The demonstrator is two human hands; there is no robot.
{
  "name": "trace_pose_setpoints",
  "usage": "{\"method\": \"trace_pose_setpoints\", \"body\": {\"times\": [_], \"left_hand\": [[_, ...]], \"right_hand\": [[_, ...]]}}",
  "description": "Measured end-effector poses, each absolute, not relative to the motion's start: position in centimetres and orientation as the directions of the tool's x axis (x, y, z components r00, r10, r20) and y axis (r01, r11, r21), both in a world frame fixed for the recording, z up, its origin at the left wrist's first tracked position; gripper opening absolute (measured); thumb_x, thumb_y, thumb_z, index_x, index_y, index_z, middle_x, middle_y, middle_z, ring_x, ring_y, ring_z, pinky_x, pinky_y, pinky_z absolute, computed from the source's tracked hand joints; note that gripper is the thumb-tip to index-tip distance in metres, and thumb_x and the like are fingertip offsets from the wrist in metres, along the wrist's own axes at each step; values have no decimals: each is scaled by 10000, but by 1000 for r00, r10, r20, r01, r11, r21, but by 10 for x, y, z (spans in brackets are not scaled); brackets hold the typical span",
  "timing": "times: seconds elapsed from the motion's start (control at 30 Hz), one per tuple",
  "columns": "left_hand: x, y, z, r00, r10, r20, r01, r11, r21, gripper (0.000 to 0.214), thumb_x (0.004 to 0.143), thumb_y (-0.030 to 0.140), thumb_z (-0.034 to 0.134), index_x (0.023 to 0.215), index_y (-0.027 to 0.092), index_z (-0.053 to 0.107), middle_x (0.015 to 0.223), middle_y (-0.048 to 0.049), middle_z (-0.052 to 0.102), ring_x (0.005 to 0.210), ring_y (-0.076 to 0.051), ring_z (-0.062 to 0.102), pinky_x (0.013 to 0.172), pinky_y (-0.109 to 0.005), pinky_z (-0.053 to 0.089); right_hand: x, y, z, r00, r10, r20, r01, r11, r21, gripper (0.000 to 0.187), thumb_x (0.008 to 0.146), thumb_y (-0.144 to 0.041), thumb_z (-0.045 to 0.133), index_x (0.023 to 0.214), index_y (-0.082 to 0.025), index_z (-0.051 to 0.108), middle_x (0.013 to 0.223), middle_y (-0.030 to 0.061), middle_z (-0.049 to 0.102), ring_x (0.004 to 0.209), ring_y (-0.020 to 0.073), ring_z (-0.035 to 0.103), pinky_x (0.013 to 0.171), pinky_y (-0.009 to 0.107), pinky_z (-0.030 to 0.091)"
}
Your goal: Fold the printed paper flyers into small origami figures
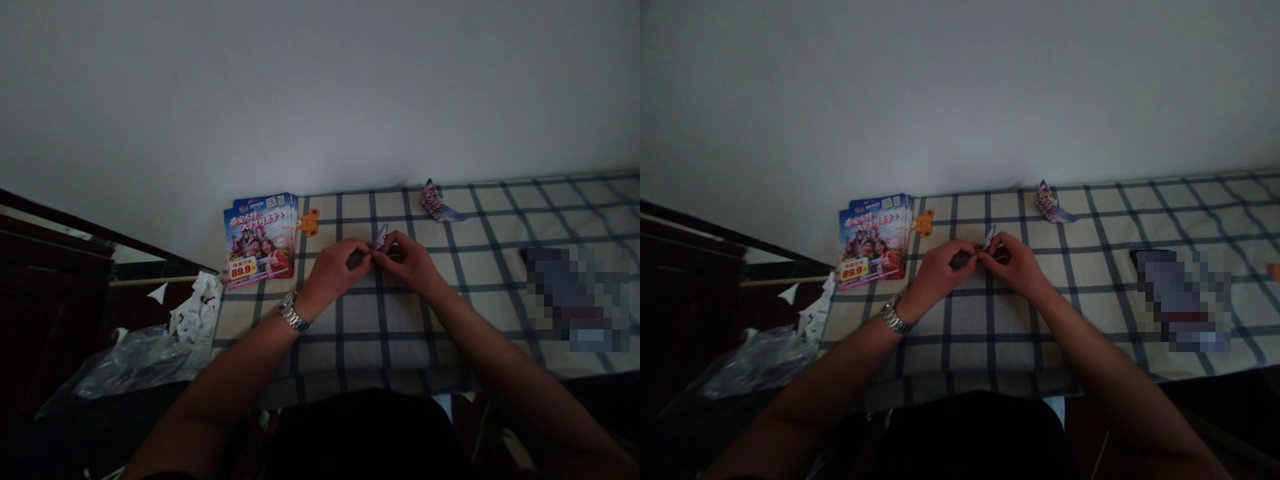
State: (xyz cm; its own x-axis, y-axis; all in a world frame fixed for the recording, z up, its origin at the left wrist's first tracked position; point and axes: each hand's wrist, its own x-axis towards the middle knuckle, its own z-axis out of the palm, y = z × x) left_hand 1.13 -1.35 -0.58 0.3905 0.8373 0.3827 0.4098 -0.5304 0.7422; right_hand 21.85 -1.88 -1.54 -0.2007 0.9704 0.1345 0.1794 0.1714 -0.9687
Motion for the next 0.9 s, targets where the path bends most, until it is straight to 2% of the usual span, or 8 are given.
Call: {"method": "trace_pose_setpoints", "body": {"times": [0.17,0.5,0.67,0.9], "left_hand": [[11,-15,-7,379,864,331,374,-471,799,67,959,180,660,1011,210,691,1080,-27,784,925,-157,761,869,-301,619],[12,-17,-5,326,868,374,459,-491,740,55,944,165,678,980,206,683,1021,-16,776,878,-143,739,818,-283,596],[11,-18,-4,333,858,390,464,-510,724,63,942,151,675,975,205,675,990,-3,764,871,-136,731,809,-270,582],[8,-16,1,317,863,394,484,-504,715,55,951,170,685,984,210,704,925,13,758,821,-125,723,783,-254,570]], "right_hand": [[219,-19,-14,-166,960,226,225,260,-939,302,863,-414,801,865,-244,552,870,3,705,736,163,708,643,282,581],[217,-23,-13,-195,923,332,300,379,-875,168,898,-311,756,917,-238,606,868,6,717,712,157,717,627,270,611],[220,-21,-11,-292,853,433,395,520,-758,51,946,-251,701,983,-241,668,938,22,694,744,151,702,658,271,610],[230,-16,-13,-417,746,519,463,666,-585,162,993,-219,646,1135,-273,704,1056,55,703,953,196,717,812,309,602]]}}
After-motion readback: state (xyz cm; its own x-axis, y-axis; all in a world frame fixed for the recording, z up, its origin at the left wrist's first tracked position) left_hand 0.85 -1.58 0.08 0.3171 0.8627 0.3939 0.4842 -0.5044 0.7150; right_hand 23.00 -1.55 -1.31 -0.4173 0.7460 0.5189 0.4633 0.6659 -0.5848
